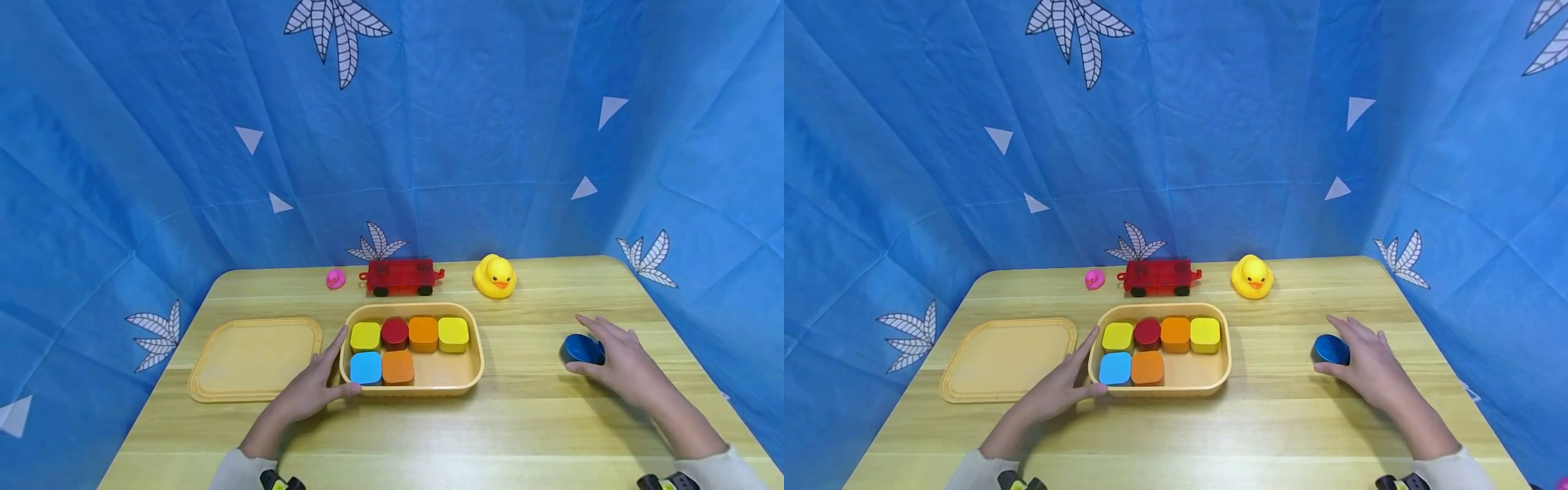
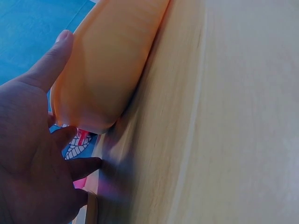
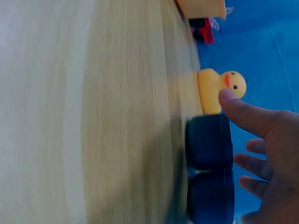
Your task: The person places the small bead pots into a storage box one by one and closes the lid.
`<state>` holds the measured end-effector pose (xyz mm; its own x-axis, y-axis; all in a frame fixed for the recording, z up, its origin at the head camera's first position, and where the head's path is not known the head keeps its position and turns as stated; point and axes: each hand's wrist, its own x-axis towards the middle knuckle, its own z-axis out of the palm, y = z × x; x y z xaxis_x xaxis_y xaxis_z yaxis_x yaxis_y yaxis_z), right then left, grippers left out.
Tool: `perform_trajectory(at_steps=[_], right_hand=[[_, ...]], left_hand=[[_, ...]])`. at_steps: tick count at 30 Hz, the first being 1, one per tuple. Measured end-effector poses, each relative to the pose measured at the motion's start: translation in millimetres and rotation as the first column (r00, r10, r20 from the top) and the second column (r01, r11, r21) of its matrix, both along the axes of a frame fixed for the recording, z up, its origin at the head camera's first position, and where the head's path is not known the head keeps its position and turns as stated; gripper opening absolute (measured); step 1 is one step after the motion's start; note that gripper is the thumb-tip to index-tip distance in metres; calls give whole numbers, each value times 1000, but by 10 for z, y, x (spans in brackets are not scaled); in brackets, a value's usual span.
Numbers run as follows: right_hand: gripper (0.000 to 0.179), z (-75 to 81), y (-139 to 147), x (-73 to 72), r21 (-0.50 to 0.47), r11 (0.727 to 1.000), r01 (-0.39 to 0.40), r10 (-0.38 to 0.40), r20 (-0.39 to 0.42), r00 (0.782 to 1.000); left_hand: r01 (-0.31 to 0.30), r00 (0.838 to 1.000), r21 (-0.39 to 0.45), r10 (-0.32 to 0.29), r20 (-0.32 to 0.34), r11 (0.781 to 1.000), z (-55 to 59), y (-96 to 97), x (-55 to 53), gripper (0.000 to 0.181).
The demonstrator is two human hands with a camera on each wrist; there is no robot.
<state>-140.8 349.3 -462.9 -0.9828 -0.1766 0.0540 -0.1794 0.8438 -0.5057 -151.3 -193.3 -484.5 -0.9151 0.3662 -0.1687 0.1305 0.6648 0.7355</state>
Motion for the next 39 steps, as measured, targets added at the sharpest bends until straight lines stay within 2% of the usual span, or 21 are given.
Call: perform_trajectory(at_steps=[5, 14, 22, 28, 39], right_hand=[[106, -24, 123, 10, 56, 998, -7, 4, 52, 999], [98, -31, 151, -35, 94, 996, -14, 8, 61, 998], [81, -67, 139, -39, 70, 997, -21, 19, 34, 999], [76, -58, 114, -28, 48, 999, -23, 22, 21, 1000], [78, 119, -139, -41, -47, 997, -54, 54, 2, 999]], left_hand=[[9, 1000, -12, -9, -9, 1000, -6, 6, -3, 109], [-3, 1000, -19, 3, -5, 1000, -5, 7, -7, 108], [6, 1000, -17, -6, -16, 1000, -2, -2, -12, 109], [7, 1000, -19, -7, -14, 1000, -1, 0, -6, 109], [3, 1000, -11, -3, -10, 1000, 6, 5, 3, 108]])
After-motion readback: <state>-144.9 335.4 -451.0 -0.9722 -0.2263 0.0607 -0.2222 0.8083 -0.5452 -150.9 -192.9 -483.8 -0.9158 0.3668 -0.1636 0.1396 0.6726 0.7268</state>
